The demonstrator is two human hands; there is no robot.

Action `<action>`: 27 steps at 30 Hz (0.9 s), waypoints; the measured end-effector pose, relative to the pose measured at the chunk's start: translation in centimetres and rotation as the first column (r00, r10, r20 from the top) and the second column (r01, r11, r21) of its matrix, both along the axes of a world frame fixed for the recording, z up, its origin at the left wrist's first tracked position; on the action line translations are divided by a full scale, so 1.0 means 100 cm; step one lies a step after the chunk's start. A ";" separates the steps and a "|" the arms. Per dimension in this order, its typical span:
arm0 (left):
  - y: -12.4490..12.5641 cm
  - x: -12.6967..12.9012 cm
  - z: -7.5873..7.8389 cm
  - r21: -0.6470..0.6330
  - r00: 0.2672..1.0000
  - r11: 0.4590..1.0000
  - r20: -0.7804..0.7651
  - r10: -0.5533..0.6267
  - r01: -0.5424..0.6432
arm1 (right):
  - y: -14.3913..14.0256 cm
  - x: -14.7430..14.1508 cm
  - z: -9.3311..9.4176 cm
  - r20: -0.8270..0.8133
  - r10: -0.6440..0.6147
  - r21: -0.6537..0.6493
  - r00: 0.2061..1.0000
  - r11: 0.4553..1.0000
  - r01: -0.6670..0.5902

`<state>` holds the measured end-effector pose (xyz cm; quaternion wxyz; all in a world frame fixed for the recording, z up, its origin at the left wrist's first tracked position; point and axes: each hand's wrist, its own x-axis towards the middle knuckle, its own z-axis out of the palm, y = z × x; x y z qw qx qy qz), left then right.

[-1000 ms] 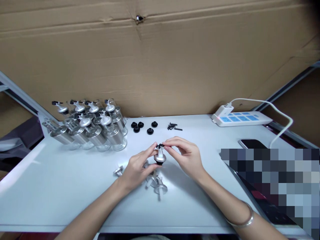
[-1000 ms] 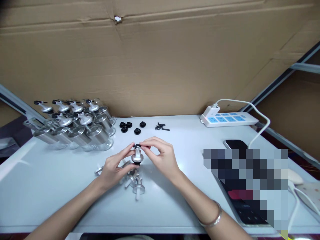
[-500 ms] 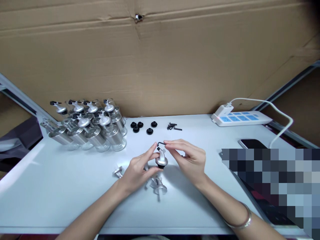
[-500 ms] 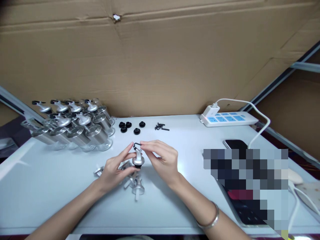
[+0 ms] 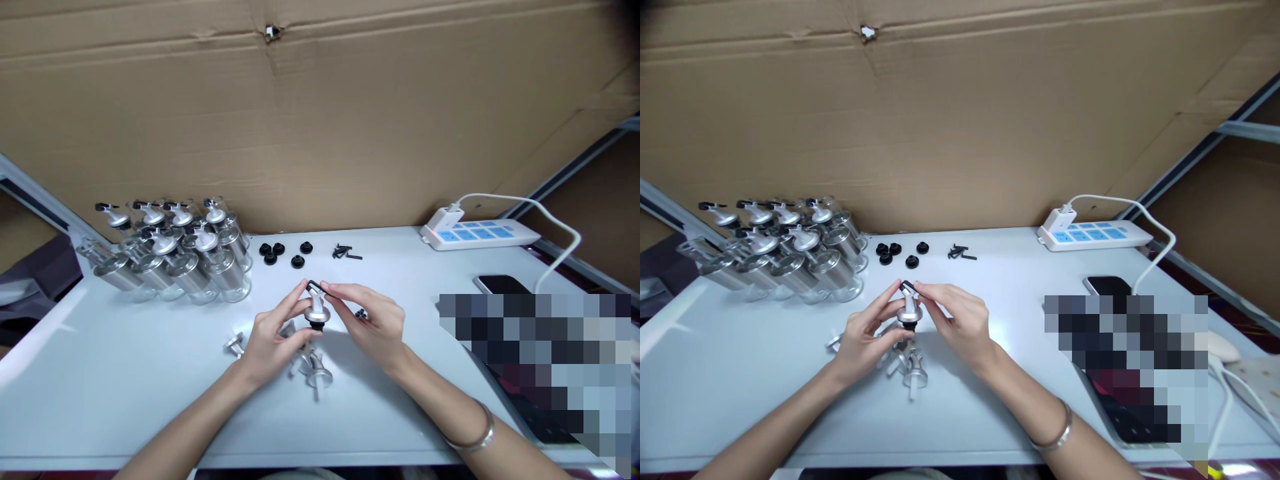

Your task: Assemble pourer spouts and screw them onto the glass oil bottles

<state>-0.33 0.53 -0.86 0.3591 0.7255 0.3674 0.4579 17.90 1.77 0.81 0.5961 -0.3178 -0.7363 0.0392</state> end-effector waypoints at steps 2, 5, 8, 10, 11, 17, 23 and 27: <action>-0.001 0.001 0.001 -0.048 1.000 0.999 0.019 -0.003 0.004 | 0.000 0.000 -0.003 -0.018 -0.012 0.006 1.000 1.000 0.012; -0.001 0.002 0.004 -0.095 0.999 0.995 0.048 -0.007 0.011 | 0.001 0.000 -0.004 -0.030 -0.008 0.002 1.000 1.000 0.008; -0.001 0.002 0.004 -0.120 0.998 0.993 0.067 -0.006 0.014 | 0.001 0.001 -0.002 0.003 0.000 0.027 1.000 1.000 0.000; -0.001 0.001 0.003 -0.127 0.999 0.992 0.050 0.002 0.004 | 0.001 0.002 0.002 0.028 0.016 0.055 0.999 0.998 -0.018; -0.001 0.001 0.002 -0.127 0.999 0.992 0.036 0.008 -0.003 | 0.001 0.002 0.003 0.034 0.026 0.067 0.999 0.997 -0.028; 0.002 -0.001 0.002 -0.122 0.997 0.992 0.049 0.051 -0.045 | 0.000 0.003 0.006 0.041 0.070 0.064 0.997 0.995 -0.073; 0.001 0.000 0.005 -0.168 0.997 0.986 0.073 0.027 -0.015 | -0.002 0.001 0.000 -0.094 -0.034 0.005 0.995 0.999 0.034; -0.001 0.001 0.004 -0.189 0.998 0.982 0.060 -0.014 0.026 | -0.003 0.000 -0.003 -0.122 -0.018 -0.039 0.992 0.999 0.013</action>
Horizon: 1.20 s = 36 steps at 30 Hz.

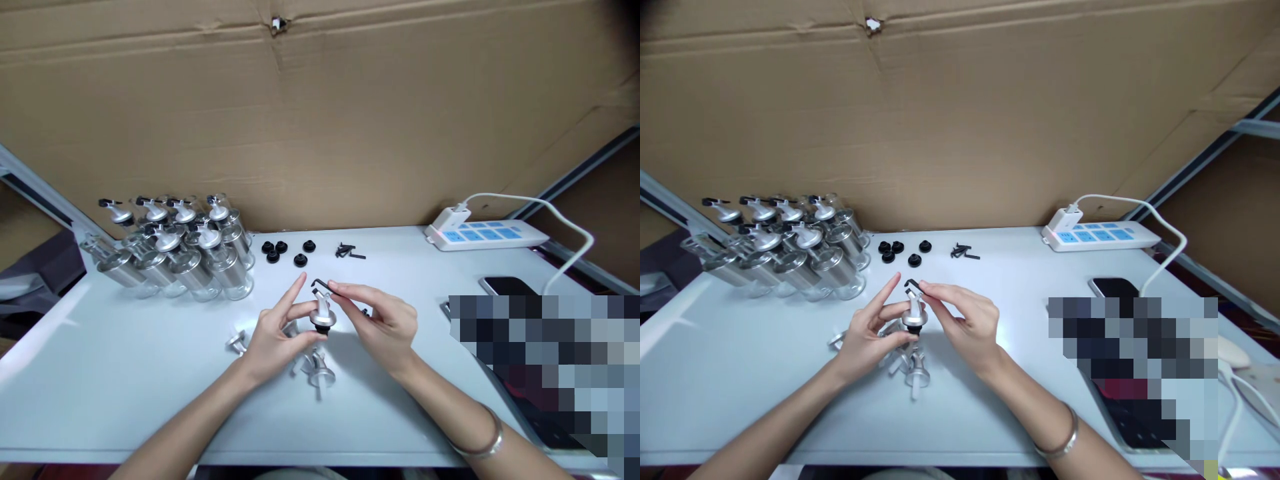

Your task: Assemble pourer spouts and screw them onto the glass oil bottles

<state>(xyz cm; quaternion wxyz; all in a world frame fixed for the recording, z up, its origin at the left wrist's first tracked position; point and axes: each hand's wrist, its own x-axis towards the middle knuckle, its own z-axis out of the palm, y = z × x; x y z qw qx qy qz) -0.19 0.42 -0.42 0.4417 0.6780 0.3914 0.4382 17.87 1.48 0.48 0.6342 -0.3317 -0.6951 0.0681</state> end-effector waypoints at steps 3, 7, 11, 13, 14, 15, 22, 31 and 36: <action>0.000 0.000 0.000 0.001 1.000 1.000 0.013 -0.005 0.005 | -0.001 -0.002 0.001 -0.010 0.040 0.007 0.999 0.999 -0.040; 0.001 0.000 0.001 -0.008 0.999 1.000 0.041 -0.016 0.017 | -0.001 -0.003 0.004 -0.031 0.046 0.019 0.998 0.999 -0.045; 0.001 0.000 0.002 -0.038 0.998 0.999 0.069 -0.012 0.014 | 0.000 -0.003 0.004 -0.022 0.066 0.042 0.998 0.997 -0.065; 0.001 0.000 0.003 -0.048 0.996 0.999 0.088 -0.013 0.018 | 0.001 -0.002 0.003 -0.021 0.080 0.054 0.997 0.995 -0.079; 0.001 -0.001 0.003 -0.054 0.995 0.998 0.095 -0.015 0.020 | 0.001 -0.002 0.003 -0.020 0.086 0.053 0.996 0.995 -0.085; 0.001 -0.001 0.004 -0.058 0.995 0.998 0.103 -0.014 0.020 | 0.001 -0.001 0.003 -0.013 0.092 0.046 0.996 0.995 -0.092; 0.002 -0.003 0.004 -0.083 0.980 0.996 0.198 -0.002 0.018 | 0.007 0.003 0.006 0.234 0.230 -0.092 0.945 0.972 -0.214; 0.005 -0.003 -0.001 -0.061 0.985 0.998 0.174 0.011 0.000 | 0.014 0.007 0.004 0.304 0.216 -0.018 0.928 0.975 -0.221; 0.004 -0.002 0.001 -0.105 0.985 0.994 0.171 0.022 -0.004 | 0.015 0.008 0.003 0.301 0.205 -0.001 0.931 0.977 -0.214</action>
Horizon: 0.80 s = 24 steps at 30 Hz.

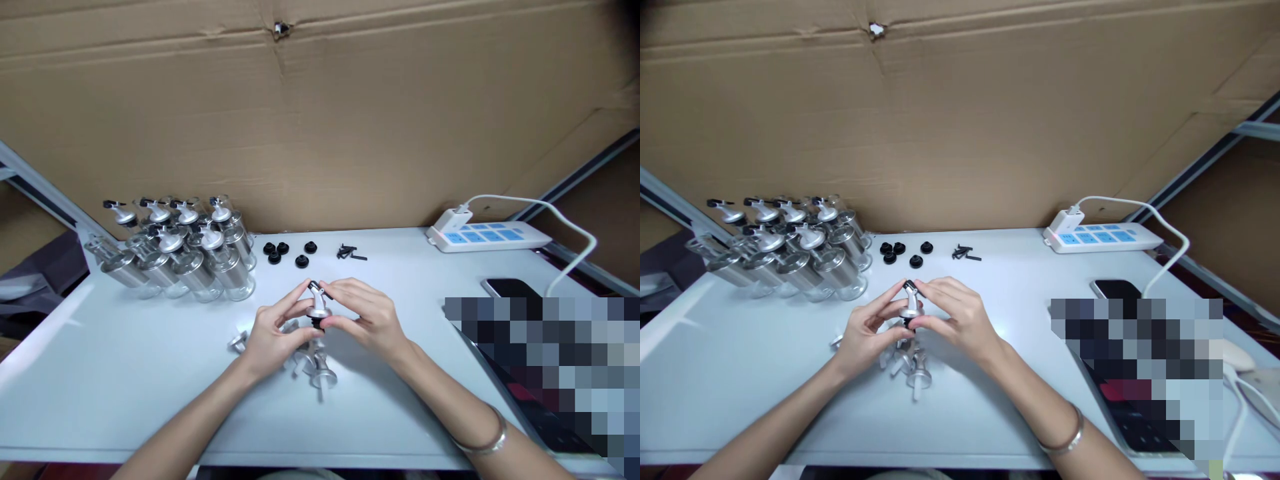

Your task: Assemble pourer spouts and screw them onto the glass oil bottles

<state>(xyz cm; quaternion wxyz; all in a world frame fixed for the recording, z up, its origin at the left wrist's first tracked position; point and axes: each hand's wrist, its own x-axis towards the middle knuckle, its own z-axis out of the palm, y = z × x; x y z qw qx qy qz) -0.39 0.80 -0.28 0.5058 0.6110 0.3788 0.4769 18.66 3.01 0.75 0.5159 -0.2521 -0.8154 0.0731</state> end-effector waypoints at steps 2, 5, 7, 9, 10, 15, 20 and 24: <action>0.000 -0.001 0.001 -0.013 1.000 1.000 0.000 0.003 -0.003 | 0.000 0.000 -0.001 -0.001 -0.001 -0.001 1.000 1.000 0.001; 0.001 -0.001 0.002 -0.028 1.000 1.000 0.002 0.007 -0.007 | 0.000 -0.001 -0.002 -0.003 -0.002 -0.005 1.000 1.000 0.002; 0.001 -0.002 0.002 -0.040 1.000 0.999 0.000 0.008 -0.008 | 0.000 -0.001 -0.002 0.010 -0.008 0.002 1.000 1.000 0.008; 0.001 -0.002 0.001 -0.052 1.000 0.999 -0.001 0.010 -0.010 | -0.001 -0.001 -0.002 0.022 -0.007 -0.007 1.000 1.000 0.007; 0.001 -0.001 0.001 -0.052 1.000 0.999 0.001 0.013 -0.012 | -0.002 -0.002 -0.002 0.021 -0.005 -0.036 1.000 0.999 0.006; -0.001 0.002 0.004 -0.024 0.998 0.998 0.025 0.056 -0.055 | -0.007 -0.005 -0.001 -0.115 -0.048 -0.290 0.992 0.957 0.012; 0.002 0.002 0.006 0.027 0.981 0.985 0.096 0.168 -0.171 | -0.010 -0.005 0.003 -0.064 0.033 -0.189 0.997 0.981 -0.045; 0.003 0.001 0.006 0.109 0.986 0.980 0.040 0.164 -0.167 | -0.008 -0.004 0.002 -0.039 0.050 -0.159 0.998 0.986 -0.055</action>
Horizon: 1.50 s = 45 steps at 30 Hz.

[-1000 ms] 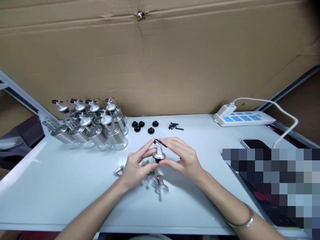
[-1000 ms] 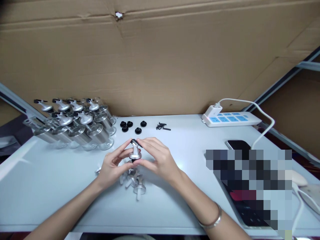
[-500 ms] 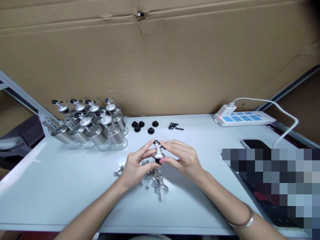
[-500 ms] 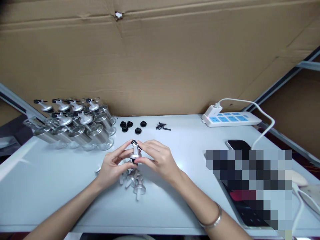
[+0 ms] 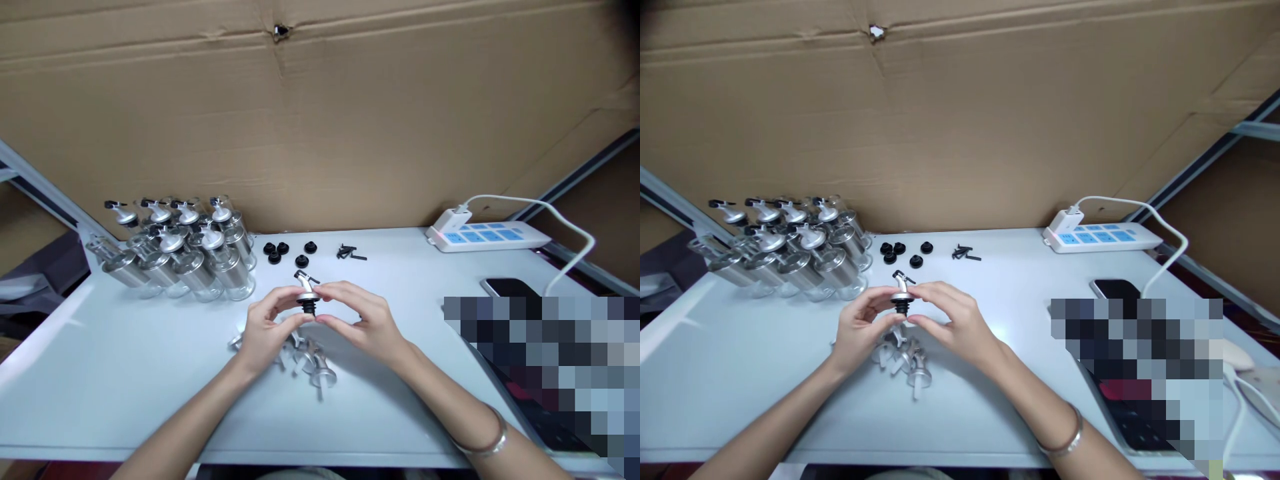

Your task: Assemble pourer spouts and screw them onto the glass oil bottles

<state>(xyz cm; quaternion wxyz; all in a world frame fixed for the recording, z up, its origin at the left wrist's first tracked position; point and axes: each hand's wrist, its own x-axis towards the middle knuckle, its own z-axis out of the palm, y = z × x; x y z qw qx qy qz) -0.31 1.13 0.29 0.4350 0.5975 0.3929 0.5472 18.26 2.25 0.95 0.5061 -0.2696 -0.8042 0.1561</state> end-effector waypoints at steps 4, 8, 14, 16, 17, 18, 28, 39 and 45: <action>0.000 -0.001 0.000 0.013 0.996 0.997 -0.057 -0.070 0.071 | 0.002 0.001 -0.002 -0.020 -0.020 0.014 1.000 1.000 0.020; -0.001 -0.002 0.001 0.051 0.990 0.992 -0.079 -0.114 0.118 | 0.001 -0.001 0.000 -0.037 -0.044 0.020 0.998 0.999 0.045; -0.001 -0.003 0.002 0.088 0.981 0.989 -0.166 -0.103 0.119 | -0.002 -0.004 0.002 -0.042 -0.069 -0.007 0.997 0.998 0.069; -0.001 -0.003 0.001 0.108 0.973 0.986 -0.207 -0.102 0.126 | -0.002 -0.004 0.002 -0.038 -0.075 -0.007 0.996 0.997 0.074; -0.001 -0.004 0.000 0.121 0.969 0.985 -0.228 -0.097 0.127 | -0.002 -0.004 0.002 -0.033 -0.077 -0.007 0.996 0.997 0.077; 0.000 -0.004 -0.001 0.136 0.964 0.983 -0.250 -0.087 0.124 | -0.002 -0.004 0.002 -0.026 -0.078 -0.006 0.997 0.997 0.078; 0.002 -0.004 -0.006 0.304 0.936 0.947 -0.353 0.013 0.102 | -0.004 -0.006 0.004 -0.001 -0.085 0.001 0.996 0.996 0.085; 0.002 -0.004 0.000 0.582 0.880 0.806 -0.435 0.190 0.113 | -0.004 -0.003 0.002 -0.062 0.039 -0.244 0.997 0.968 -0.053; 0.005 -0.005 -0.002 0.643 0.843 0.748 -0.486 0.231 0.166 | -0.006 -0.010 0.001 -0.171 0.026 -0.484 0.985 0.868 -0.107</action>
